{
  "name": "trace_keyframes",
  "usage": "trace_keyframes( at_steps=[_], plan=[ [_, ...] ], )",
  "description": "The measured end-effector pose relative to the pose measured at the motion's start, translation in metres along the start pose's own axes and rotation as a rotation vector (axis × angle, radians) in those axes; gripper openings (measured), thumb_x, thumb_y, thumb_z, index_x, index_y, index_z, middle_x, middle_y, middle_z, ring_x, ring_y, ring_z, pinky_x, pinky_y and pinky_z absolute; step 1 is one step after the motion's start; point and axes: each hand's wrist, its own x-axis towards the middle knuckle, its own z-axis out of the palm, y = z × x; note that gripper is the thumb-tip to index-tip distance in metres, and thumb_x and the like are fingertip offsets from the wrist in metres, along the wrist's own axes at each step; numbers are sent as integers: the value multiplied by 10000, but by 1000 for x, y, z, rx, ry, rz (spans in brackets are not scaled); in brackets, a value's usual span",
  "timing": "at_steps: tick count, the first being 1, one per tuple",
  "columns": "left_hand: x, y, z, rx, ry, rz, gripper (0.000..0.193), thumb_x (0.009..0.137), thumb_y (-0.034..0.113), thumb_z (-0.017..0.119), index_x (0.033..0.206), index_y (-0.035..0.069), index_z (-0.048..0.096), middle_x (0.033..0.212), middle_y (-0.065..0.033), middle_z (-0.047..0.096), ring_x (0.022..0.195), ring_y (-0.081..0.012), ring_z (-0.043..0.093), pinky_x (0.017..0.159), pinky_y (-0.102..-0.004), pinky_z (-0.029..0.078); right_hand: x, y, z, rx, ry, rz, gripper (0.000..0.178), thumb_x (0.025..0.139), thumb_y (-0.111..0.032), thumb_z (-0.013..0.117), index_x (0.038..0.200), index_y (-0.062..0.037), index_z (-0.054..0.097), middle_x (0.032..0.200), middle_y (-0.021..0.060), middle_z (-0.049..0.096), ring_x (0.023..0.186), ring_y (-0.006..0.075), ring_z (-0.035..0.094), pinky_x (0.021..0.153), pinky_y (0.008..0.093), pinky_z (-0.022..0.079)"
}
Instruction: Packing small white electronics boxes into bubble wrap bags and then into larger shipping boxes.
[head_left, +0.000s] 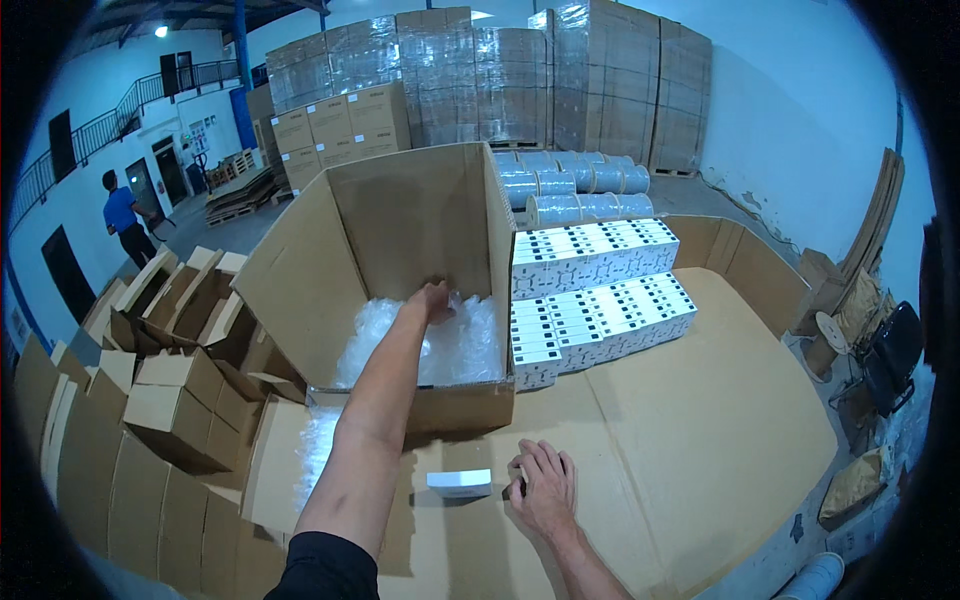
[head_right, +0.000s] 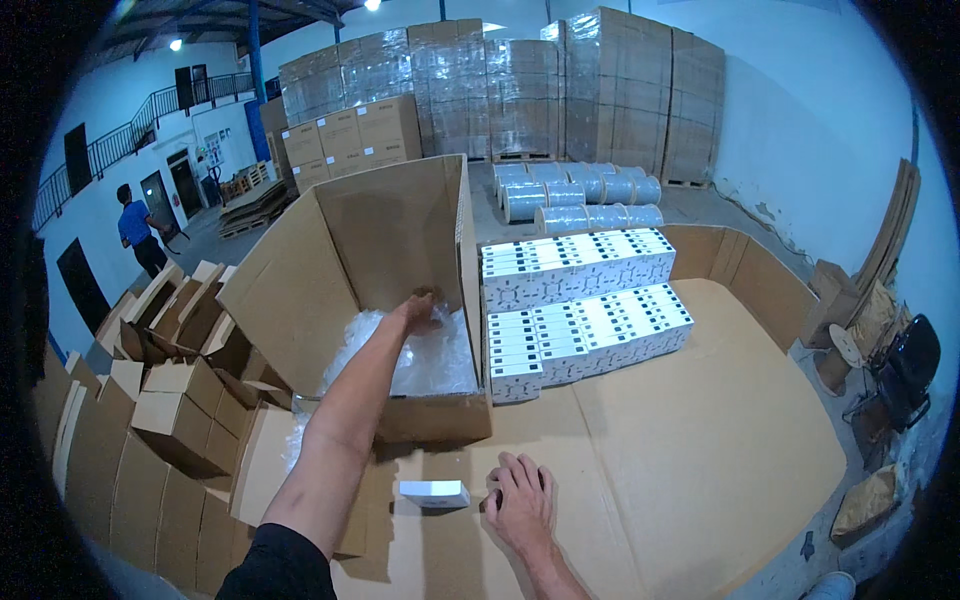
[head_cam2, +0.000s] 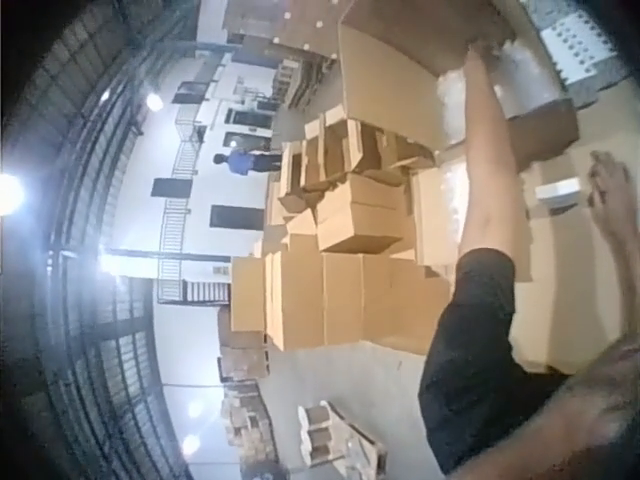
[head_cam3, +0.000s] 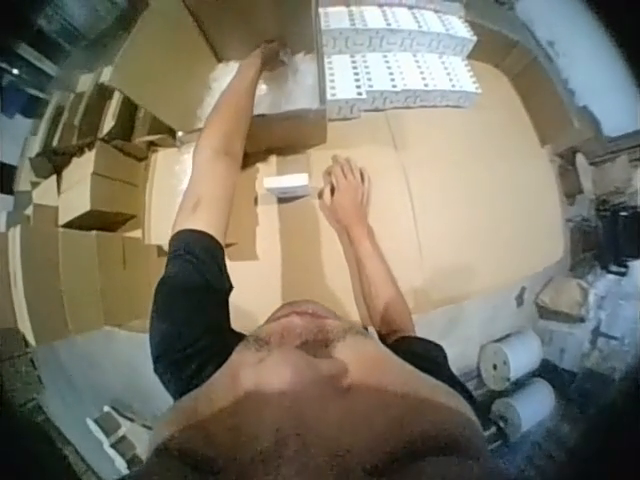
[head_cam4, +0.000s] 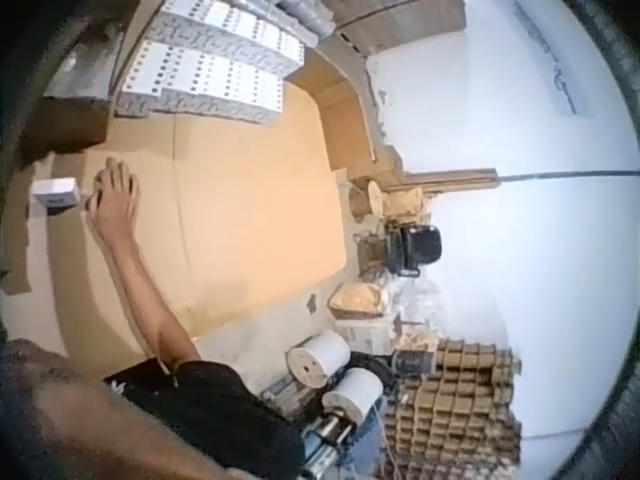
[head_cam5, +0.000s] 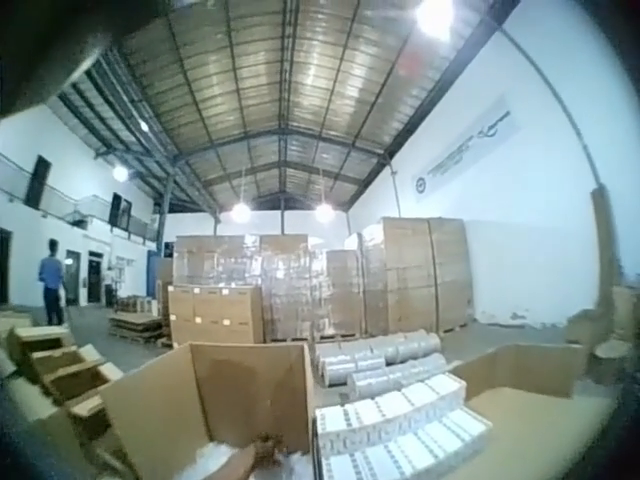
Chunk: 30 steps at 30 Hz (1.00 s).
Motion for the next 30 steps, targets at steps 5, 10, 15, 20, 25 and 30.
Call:
trace_keyframes(
  at_steps=[5,10,15,20,25,30],
  plan=[
    [11,-25,6,-24,41,-23,717,826,392,781,1382,16,530,1351,-251,616,1252,-398,600,1064,-455,499,3,-8,-2,22,-43,-28,320,789,-161,646,1097,-77,656,1387,113,556,1349,314,452,1121,532,309],
    [14,-19,-2,-12,-97,-8,562,810,386,790,1275,96,666,1290,-196,666,1206,-372,628,1030,-455,509,4,-6,1,13,-59,-4,340,786,-153,649,1115,-72,656,1401,116,543,1358,316,440,1132,538,297],
    [6,-36,-6,-78,294,274,420,828,362,786,1142,88,732,1033,-153,752,960,-364,705,874,-417,562,4,-7,1,23,-60,3,322,791,-144,647,1105,-73,658,1404,116,540,1360,317,439,1138,543,293],
    [-36,-18,-60,-522,379,-59,304,905,335,731,1015,53,757,859,-99,732,798,-207,682,757,-350,528,1,-3,4,38,-1,3,284,792,-129,644,1071,-77,662,1378,119,563,1347,322,453,1135,539,296],
    [-71,-33,-115,-813,659,88,303,986,299,659,929,17,754,755,-45,694,732,-117,628,688,-332,502,-3,-5,4,70,16,-27,286,796,-136,641,1075,-78,663,1363,120,576,1341,318,462,1135,532,300],
    [-164,1,-166,-1376,694,209,270,1075,228,532,1072,27,712,924,-7,701,830,-107,621,808,-294,502,-8,4,18,110,76,-42,274,799,-141,636,1065,-84,666,1321,118,610,1336,318,478,1135,522,306]
  ],
)
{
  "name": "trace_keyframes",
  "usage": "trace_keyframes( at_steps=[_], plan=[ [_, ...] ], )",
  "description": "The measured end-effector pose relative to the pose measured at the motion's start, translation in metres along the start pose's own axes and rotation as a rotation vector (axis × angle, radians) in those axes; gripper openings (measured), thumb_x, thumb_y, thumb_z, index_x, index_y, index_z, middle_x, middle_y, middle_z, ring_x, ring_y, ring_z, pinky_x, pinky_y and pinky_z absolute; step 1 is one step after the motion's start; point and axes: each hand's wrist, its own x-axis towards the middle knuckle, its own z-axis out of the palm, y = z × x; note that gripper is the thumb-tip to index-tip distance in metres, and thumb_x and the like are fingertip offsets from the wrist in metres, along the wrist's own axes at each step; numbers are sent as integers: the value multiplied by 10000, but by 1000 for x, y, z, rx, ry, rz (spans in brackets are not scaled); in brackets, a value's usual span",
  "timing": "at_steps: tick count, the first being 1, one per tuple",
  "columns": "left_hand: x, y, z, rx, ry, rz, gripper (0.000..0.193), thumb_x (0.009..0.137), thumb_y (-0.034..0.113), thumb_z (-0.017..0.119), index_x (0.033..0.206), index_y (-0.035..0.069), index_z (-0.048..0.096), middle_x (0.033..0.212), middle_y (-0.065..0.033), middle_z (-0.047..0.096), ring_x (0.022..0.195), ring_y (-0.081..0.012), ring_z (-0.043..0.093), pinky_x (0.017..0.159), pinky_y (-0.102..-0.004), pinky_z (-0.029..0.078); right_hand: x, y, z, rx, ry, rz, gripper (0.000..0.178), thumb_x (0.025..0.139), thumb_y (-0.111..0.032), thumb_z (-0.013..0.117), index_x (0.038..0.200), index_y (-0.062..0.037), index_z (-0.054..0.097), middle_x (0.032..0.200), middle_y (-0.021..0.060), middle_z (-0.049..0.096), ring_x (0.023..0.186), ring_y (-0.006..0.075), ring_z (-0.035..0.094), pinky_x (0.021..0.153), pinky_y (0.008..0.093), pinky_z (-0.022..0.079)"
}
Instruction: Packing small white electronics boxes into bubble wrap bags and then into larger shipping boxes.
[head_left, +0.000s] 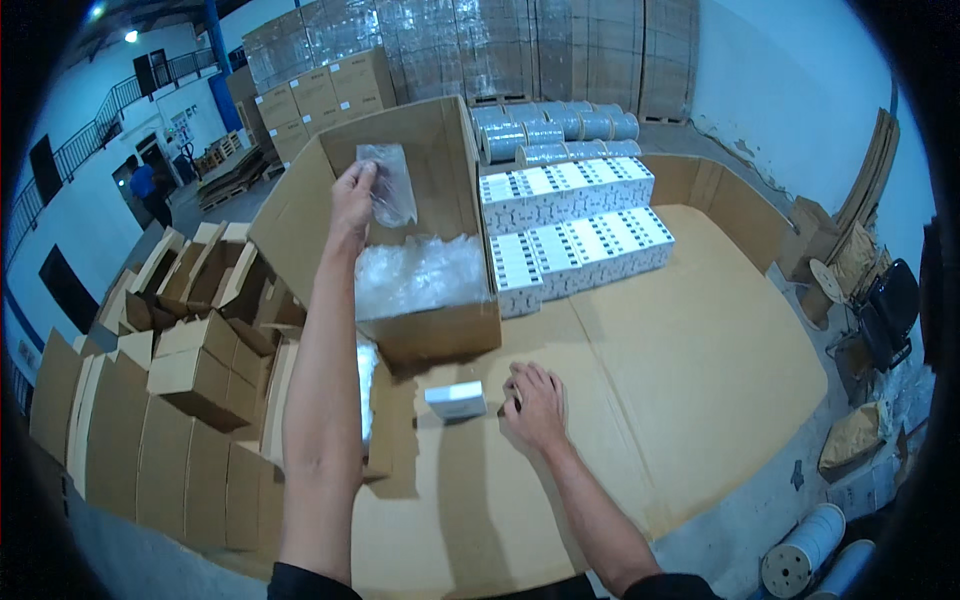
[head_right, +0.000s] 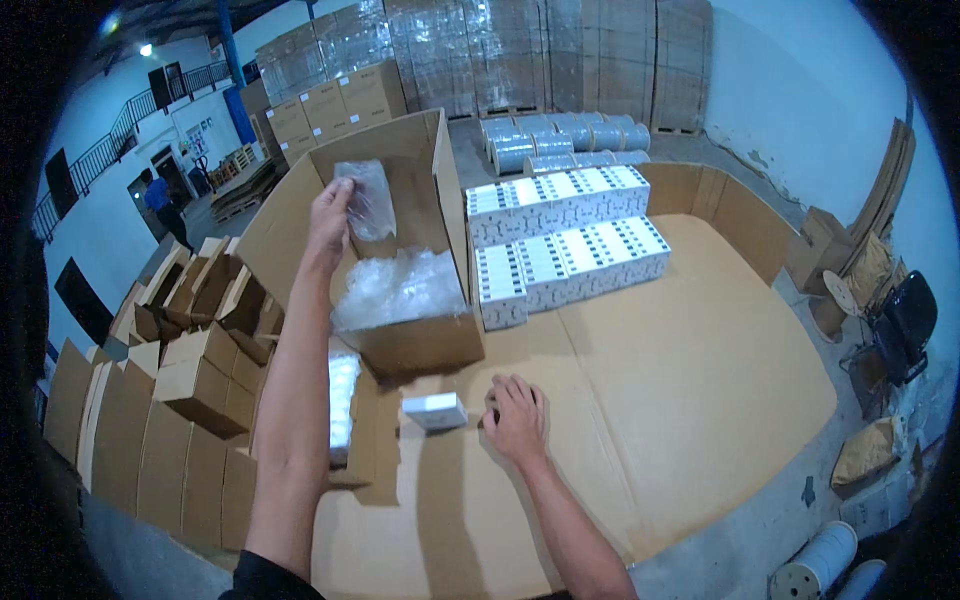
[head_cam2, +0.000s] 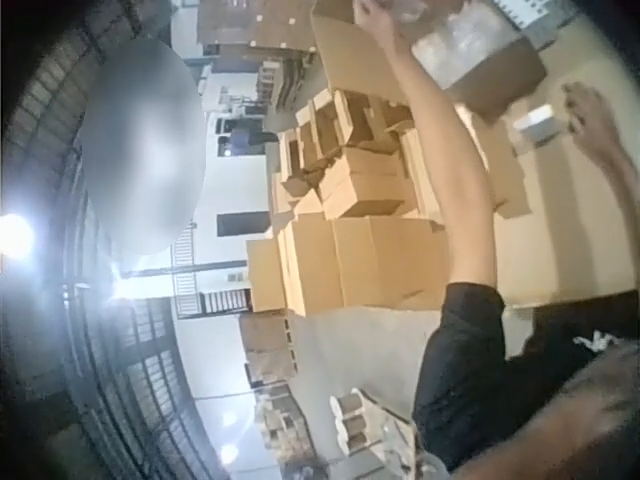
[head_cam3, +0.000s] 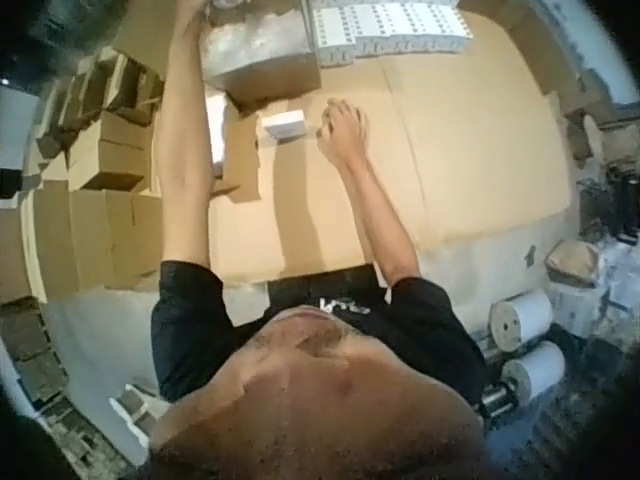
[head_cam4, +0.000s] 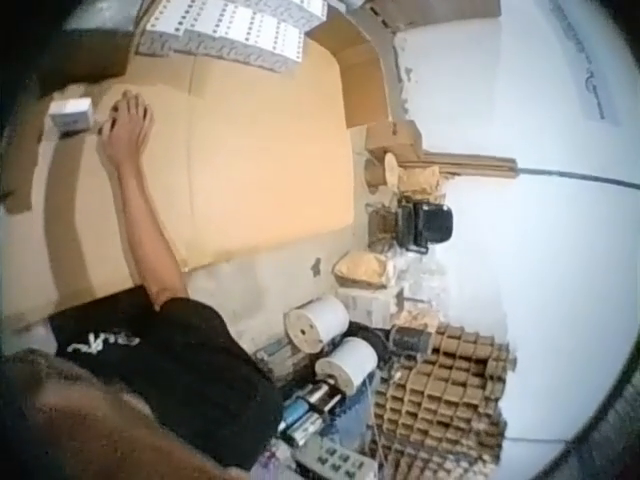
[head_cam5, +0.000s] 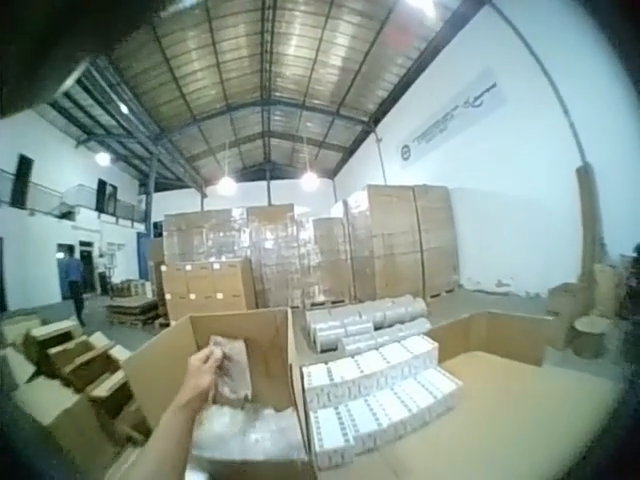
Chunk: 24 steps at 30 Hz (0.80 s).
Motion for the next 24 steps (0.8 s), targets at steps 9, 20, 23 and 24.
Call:
trace_keyframes(
  at_steps=[9,20,23,24],
  plan=[
    [-271,61,53,-113,120,-71,270,1108,218,461,1055,5,619,976,-13,633,913,-85,544,855,-254,451,-39,-4,-29,483,15,289,192,986,-136,588,1133,-33,656,1117,91,709,934,165,697,842,310,545],
    [-427,-17,56,295,54,-265,274,1097,247,473,1000,14,580,765,-69,557,730,-123,523,663,-323,471,-76,-48,-26,1067,-167,371,189,1002,-128,665,1130,10,640,894,6,659,781,63,598,721,235,508],
    [-424,-25,50,384,84,-297,297,1089,245,485,949,4,586,695,-84,539,659,-143,516,623,-343,466,-70,-55,-29,1044,-68,447,131,1025,-117,630,1085,-1,643,848,-13,650,771,55,589,690,232,500],
    [-419,-22,50,378,93,-288,307,1086,247,489,929,1,583,697,-88,549,653,-151,523,619,-348,466,-68,-55,-30,1033,-60,457,131,1025,-117,630,1085,-1,643,848,-13,650,771,55,589,690,232,500]
  ],
)
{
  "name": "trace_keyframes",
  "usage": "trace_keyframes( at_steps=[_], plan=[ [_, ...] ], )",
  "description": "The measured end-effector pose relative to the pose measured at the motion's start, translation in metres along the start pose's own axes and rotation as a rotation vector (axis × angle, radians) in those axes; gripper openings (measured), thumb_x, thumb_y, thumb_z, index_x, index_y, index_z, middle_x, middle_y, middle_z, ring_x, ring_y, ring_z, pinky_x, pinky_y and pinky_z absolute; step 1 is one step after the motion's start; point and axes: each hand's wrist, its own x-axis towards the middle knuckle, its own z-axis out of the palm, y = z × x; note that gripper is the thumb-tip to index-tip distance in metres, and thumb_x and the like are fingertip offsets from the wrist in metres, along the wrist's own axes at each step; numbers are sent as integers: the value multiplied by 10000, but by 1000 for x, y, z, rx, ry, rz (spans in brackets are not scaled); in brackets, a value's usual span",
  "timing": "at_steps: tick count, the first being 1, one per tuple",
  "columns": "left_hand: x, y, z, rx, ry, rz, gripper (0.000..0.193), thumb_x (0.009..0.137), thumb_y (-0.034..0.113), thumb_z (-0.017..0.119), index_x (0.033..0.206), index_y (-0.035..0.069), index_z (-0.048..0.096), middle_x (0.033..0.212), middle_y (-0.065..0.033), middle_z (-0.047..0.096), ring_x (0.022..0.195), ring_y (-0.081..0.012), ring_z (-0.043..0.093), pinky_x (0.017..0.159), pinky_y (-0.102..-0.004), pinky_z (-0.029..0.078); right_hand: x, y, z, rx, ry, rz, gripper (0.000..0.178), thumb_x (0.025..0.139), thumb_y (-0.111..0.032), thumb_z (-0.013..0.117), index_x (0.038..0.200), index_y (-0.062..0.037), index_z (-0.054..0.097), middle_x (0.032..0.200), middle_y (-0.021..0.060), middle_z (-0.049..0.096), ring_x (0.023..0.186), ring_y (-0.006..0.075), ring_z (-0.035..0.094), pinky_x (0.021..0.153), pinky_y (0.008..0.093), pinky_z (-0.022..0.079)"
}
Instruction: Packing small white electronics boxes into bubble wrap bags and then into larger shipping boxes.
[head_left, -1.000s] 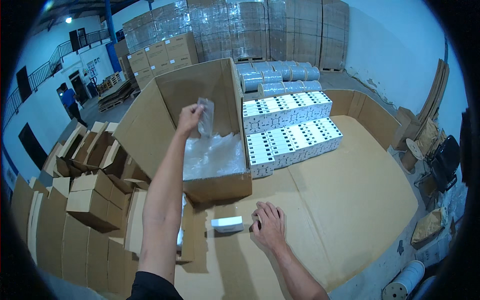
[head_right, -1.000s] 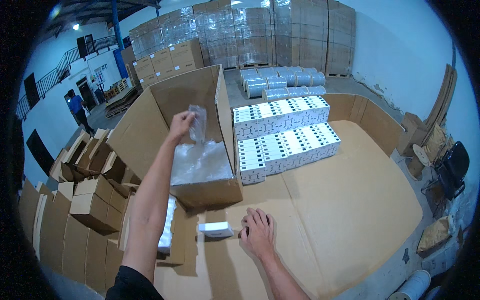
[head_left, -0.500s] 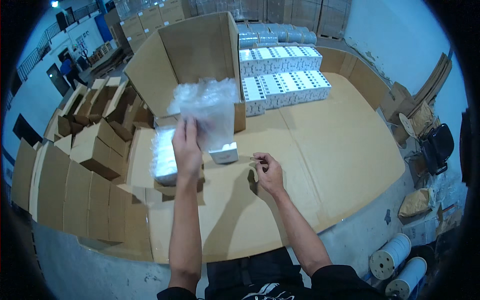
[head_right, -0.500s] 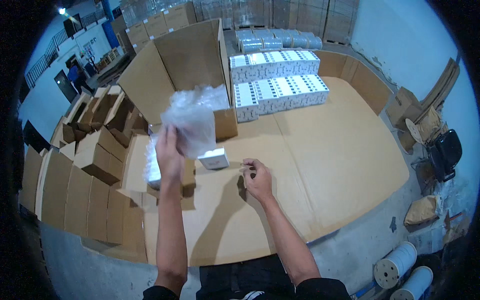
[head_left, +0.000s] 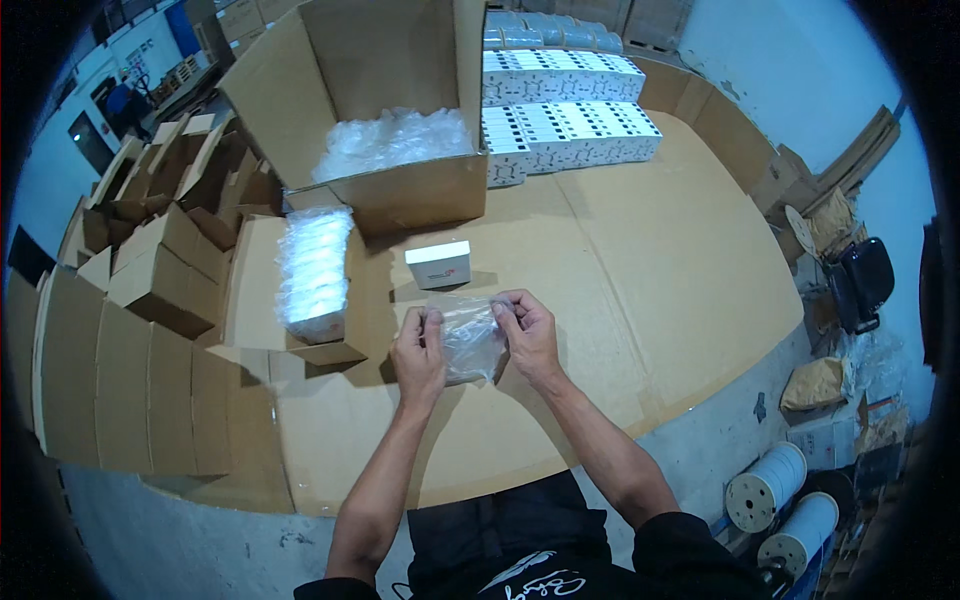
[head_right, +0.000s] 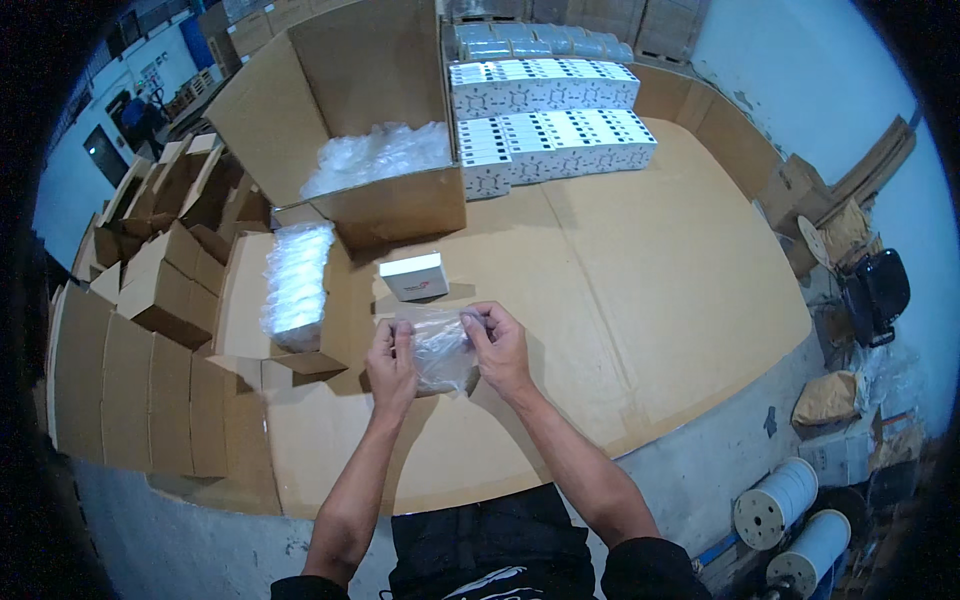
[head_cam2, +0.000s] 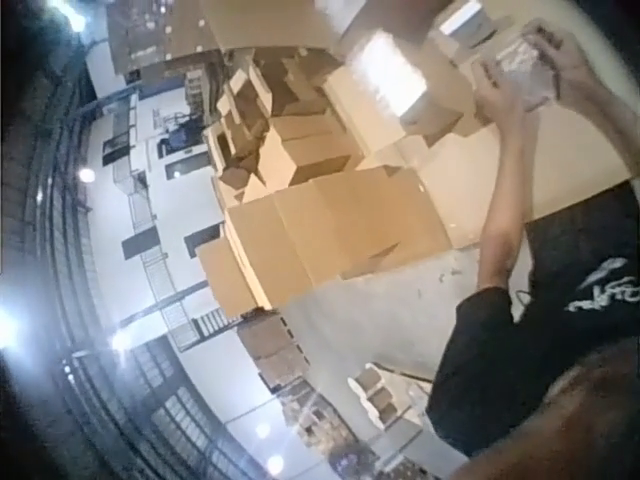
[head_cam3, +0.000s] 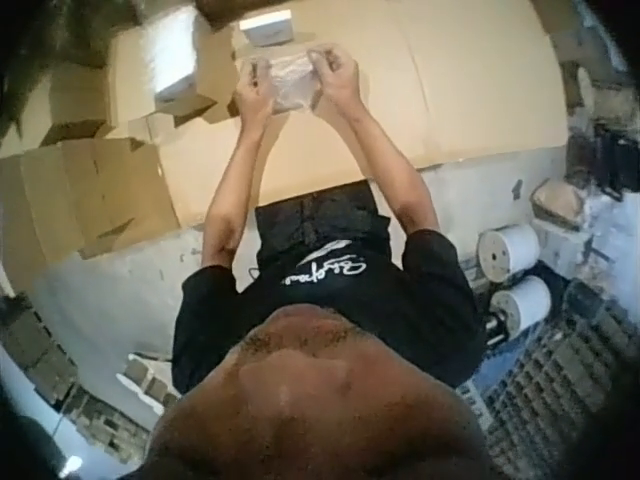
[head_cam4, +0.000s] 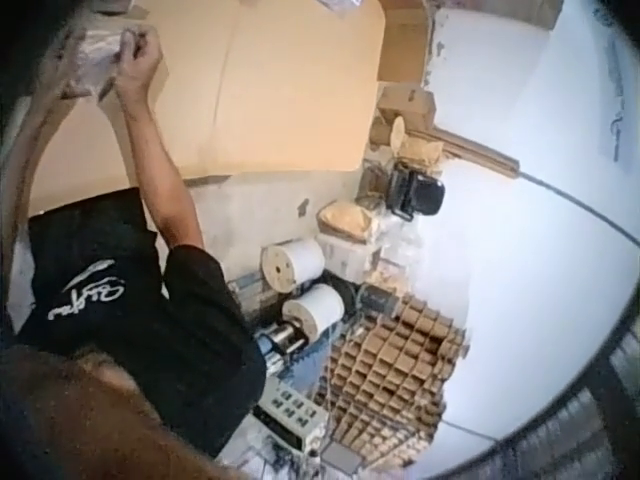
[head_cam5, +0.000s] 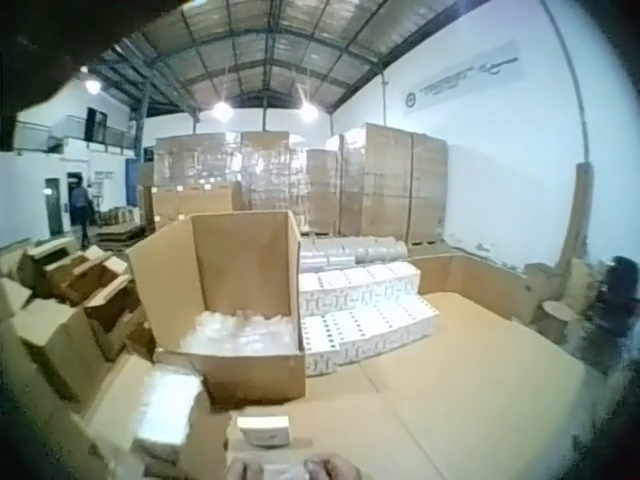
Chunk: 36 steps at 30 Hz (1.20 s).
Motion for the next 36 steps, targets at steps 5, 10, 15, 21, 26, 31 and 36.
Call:
trace_keyframes(
  at_steps=[5,10,15,21,26,31,36],
  plan=[
    [3,5,-1,67,-12,0,321,1082,246,496,903,-8,576,716,-102,583,653,-167,547,617,-357,470,13,4,-8,77,162,-9,114,1032,-125,619,1062,-15,634,881,-8,647,772,56,582,684,235,505],
    [2,1,1,18,86,18,324,1087,244,483,899,-1,583,716,-109,588,643,-178,545,612,-360,462,3,11,6,230,123,-48,205,1009,-104,647,1177,-20,565,930,12,660,845,70,614,714,238,508],
    [5,-8,-3,-1,137,-21,298,1081,237,514,927,-4,595,666,-74,573,597,-135,521,562,-330,436,-10,5,19,-248,-104,-182,349,963,-61,694,1244,10,499,986,85,707,969,118,680,806,277,552],
    [15,6,-20,-137,119,-143,204,1062,215,575,1045,13,599,648,-17,569,547,-63,504,494,-263,409,-2,-7,6,41,-59,14,357,964,-27,689,1252,0,481,976,79,721,817,87,669,727,232,546],
    [7,-1,-17,-423,97,-321,230,1035,203,629,1172,29,568,751,-8,615,558,-66,536,500,-241,441,-7,-7,3,41,-1,-19,365,959,-25,697,1253,21,487,932,81,727,783,72,672,654,210,521],
    [2,12,-13,-402,-313,-281,352,944,96,721,1236,2,549,1092,-70,661,873,-86,644,679,-216,528,-3,-7,3,-40,27,-68,319,962,-35,706,1211,-5,510,849,12,690,669,22,588,551,186,438],
    [8,5,-25,-524,-459,-416,329,919,-25,667,1228,-3,555,1127,-79,656,937,-86,645,762,-204,516,1,-2,0,-11,70,-115,267,966,-44,702,1175,-6,540,834,-9,673,663,16,576,545,181,430]
  ],
)
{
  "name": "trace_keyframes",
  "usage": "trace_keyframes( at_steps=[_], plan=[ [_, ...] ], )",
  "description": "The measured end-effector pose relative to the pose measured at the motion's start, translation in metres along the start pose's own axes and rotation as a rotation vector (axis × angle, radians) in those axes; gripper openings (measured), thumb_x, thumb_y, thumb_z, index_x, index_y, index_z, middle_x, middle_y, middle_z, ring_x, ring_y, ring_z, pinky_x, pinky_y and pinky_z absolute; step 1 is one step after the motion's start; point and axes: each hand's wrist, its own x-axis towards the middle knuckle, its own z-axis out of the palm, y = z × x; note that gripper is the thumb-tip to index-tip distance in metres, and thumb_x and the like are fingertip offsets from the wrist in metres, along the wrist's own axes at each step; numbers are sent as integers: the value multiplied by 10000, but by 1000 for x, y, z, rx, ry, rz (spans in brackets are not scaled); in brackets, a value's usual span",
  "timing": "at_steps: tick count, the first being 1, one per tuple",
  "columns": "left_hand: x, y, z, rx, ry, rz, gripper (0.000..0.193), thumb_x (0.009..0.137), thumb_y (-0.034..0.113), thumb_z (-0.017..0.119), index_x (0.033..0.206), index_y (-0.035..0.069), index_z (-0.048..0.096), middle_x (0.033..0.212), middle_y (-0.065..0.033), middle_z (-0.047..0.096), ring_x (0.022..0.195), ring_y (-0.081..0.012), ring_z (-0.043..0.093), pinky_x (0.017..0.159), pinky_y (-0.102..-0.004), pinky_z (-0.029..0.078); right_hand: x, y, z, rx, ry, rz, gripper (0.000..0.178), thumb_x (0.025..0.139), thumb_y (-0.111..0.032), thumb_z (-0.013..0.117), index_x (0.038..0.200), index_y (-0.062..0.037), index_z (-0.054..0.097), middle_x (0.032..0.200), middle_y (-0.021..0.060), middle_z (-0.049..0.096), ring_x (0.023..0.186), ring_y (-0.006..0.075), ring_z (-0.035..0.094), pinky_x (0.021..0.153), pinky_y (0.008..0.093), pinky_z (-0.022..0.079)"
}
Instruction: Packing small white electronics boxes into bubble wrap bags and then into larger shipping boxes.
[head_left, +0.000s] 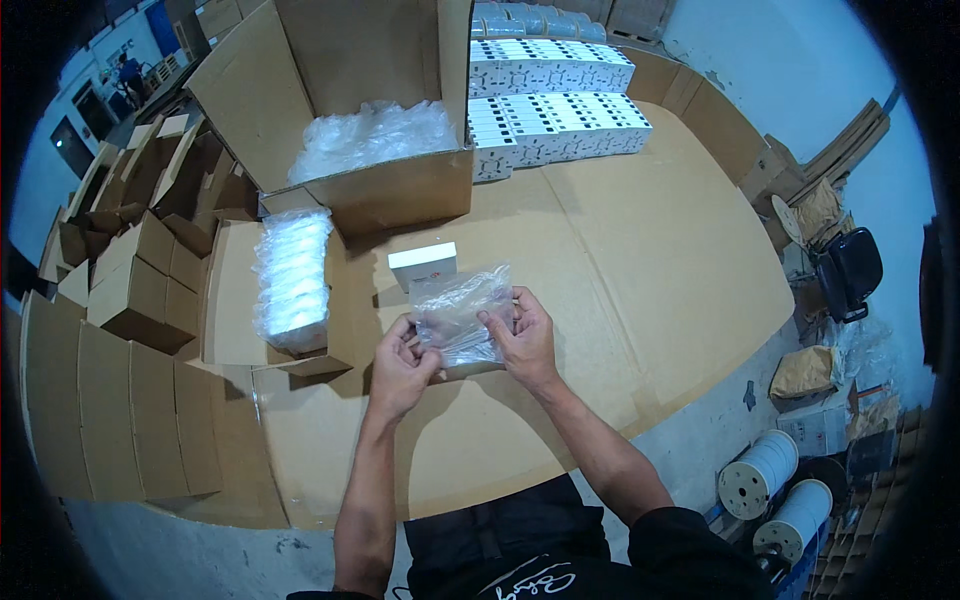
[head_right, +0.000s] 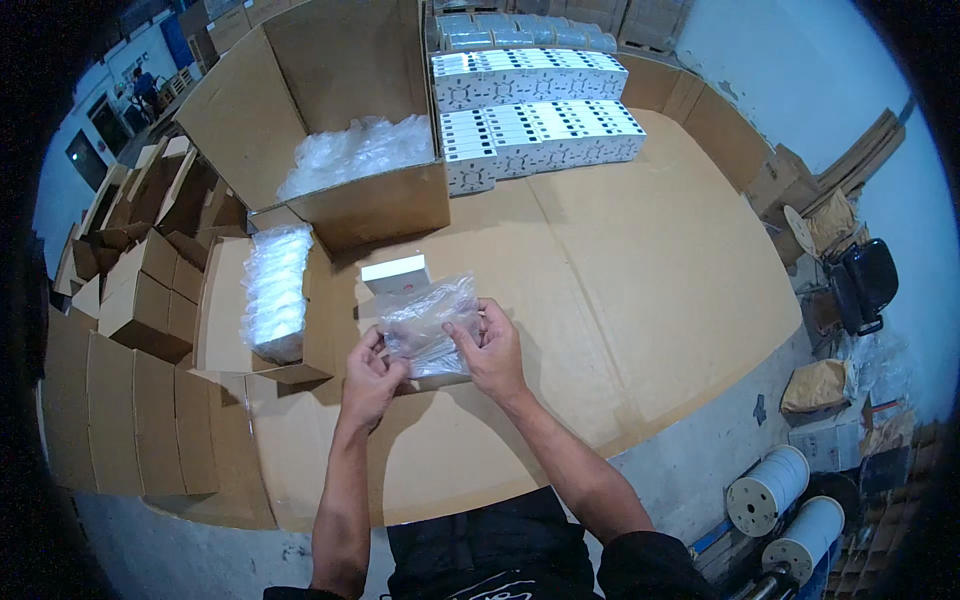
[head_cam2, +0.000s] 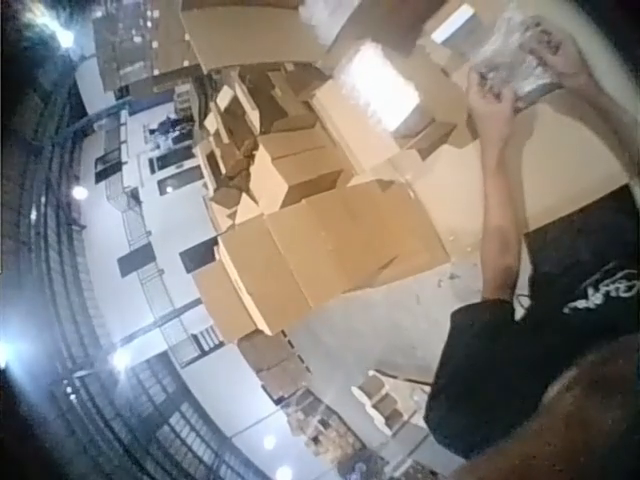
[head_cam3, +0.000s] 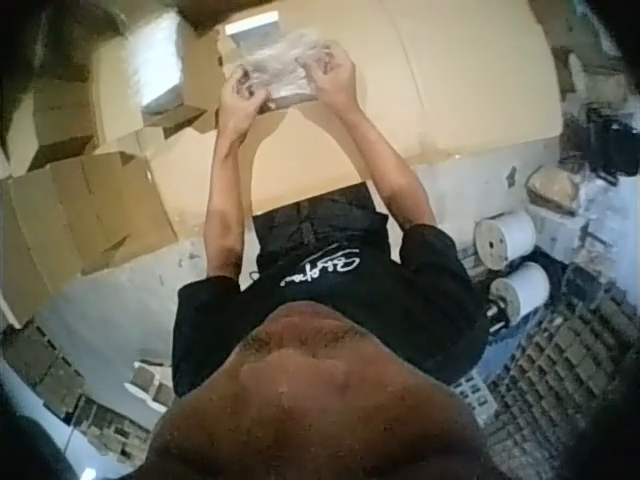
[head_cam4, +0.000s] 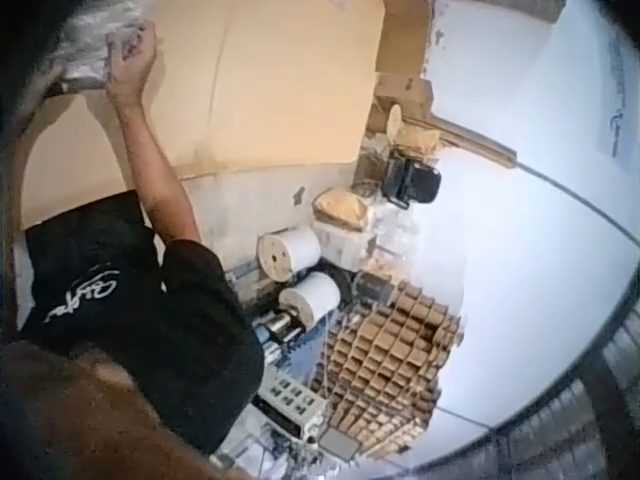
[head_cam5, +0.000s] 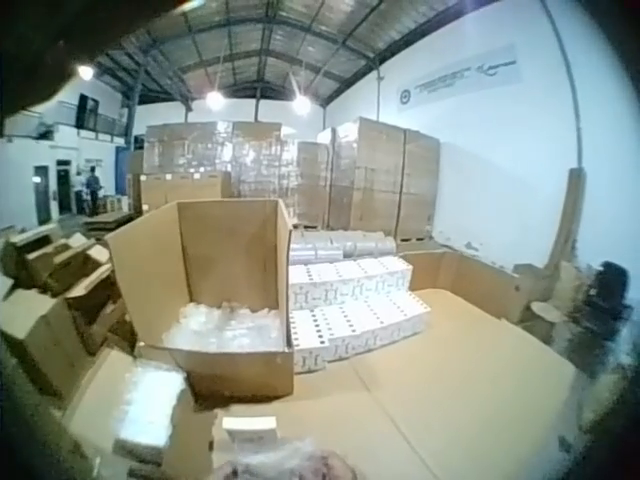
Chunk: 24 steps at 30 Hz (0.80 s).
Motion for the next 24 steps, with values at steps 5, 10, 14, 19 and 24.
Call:
trace_keyframes(
  at_steps=[5,10,14,19,24],
  plan=[
    [6,-12,-20,-101,79,179,307,966,6,593,1269,-7,541,1131,-71,638,954,-92,623,782,-218,520,0,-7,-3,7,-50,41,260,970,-51,699,1180,-5,551,888,13,690,735,31,618,617,181,469],
    [6,-17,15,-14,183,274,265,1050,195,580,1225,-3,583,1038,-31,632,837,-60,585,662,-222,484,-5,-9,5,42,-99,45,257,969,-50,700,1185,1,571,891,11,693,764,36,632,644,186,476],
    [4,-10,21,77,387,171,273,1077,268,548,1048,16,648,836,10,598,696,-40,534,568,-230,428,-8,-9,3,-105,-219,59,181,973,-34,683,1132,-2,602,866,5,676,760,32,616,648,200,483],
    [3,-9,26,248,531,354,296,1086,276,528,980,31,656,720,34,559,618,-43,497,548,-238,408,0,6,-8,99,-76,130,118,1021,-94,618,1110,-16,610,853,-15,636,746,22,574,647,204,481],
    [1,-18,27,387,449,343,344,1096,307,492,1007,27,669,716,24,579,628,-65,523,562,-270,426,-1,-1,11,96,29,81,194,1055,-208,568,1028,-31,643,798,-44,597,686,43,527,586,241,426]
  ],
)
